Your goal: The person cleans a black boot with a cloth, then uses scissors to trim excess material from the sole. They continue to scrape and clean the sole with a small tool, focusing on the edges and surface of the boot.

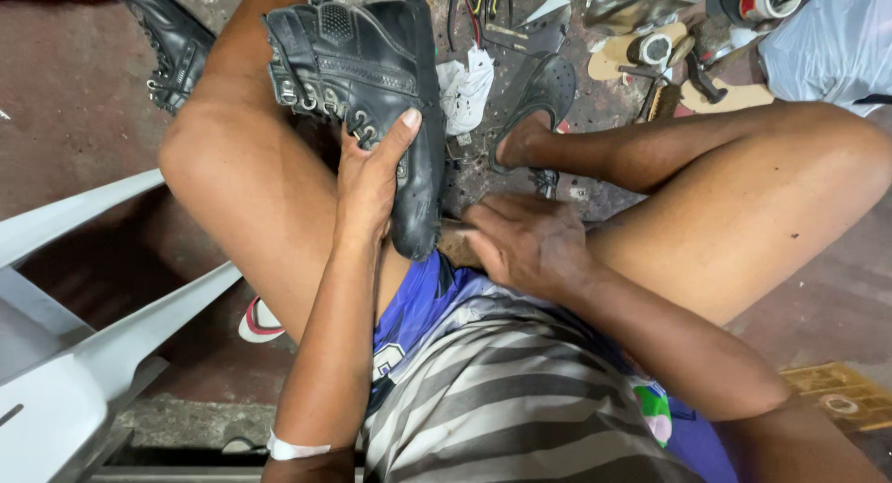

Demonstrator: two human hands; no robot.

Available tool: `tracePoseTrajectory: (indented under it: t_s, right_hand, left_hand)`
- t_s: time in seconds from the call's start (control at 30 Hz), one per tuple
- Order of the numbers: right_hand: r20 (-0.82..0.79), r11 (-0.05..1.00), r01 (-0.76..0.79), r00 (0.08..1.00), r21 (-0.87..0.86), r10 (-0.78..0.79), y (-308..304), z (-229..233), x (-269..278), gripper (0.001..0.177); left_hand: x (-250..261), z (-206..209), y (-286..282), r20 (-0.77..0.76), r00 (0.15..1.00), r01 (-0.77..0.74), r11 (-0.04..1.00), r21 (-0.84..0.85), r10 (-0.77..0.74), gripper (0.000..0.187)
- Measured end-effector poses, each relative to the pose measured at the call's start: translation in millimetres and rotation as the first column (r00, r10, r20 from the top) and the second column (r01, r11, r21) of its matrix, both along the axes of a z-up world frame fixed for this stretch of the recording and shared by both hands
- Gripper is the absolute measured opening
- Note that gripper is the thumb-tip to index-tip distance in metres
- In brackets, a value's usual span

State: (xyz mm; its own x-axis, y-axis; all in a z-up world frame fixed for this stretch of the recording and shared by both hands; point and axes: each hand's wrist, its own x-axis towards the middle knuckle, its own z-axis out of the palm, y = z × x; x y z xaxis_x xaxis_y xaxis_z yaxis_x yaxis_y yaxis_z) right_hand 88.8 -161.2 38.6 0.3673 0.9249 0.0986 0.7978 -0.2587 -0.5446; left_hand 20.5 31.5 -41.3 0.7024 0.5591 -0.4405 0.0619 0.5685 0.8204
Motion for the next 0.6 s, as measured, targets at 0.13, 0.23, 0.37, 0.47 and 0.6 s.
tracePoseTrajectory:
  t_s: [0.13, 0.23, 0.37, 0.47, 0.6]
  right_hand:
    - [0.005, 0.995, 0.090, 0.996, -0.049, -0.090, 0.9, -2.7, 5.7, 0.015]
    - [-0.021, 0.998, 0.051, 0.998, -0.040, -0.052, 0.8, 1.2, 2.7, 0.014]
    - [-0.014, 0.995, 0.094, 0.995, -0.027, -0.095, -1.5, -1.5, 7.9, 0.015]
    - [-0.027, 0.998, 0.057, 0.998, -0.007, -0.057, -3.2, 0.5, 2.3, 0.018]
    - [-0.093, 1.000, 0.023, 0.995, -0.016, -0.025, -4.5, -1.5, 2.4, 0.019]
  left_hand:
    - [-2.2, -4.1, -1.3, -0.021, 1.000, -0.019, 1.000, -0.015, 0.019, 0.051]
    - [-1.5, -2.4, -0.5, 0.026, 0.999, 0.028, 0.998, 0.056, -0.029, 0.049]
    - [-4.9, 1.3, -6.2, -0.046, 0.999, 0.016, 1.000, -0.004, -0.017, 0.052]
    - [-1.7, 3.0, -3.8, -0.054, 0.998, 0.017, 1.000, 0.010, -0.016, 0.051]
    - [-0.2, -0.8, -2.2, -0.032, 0.999, 0.005, 1.000, 0.011, -0.004, 0.050]
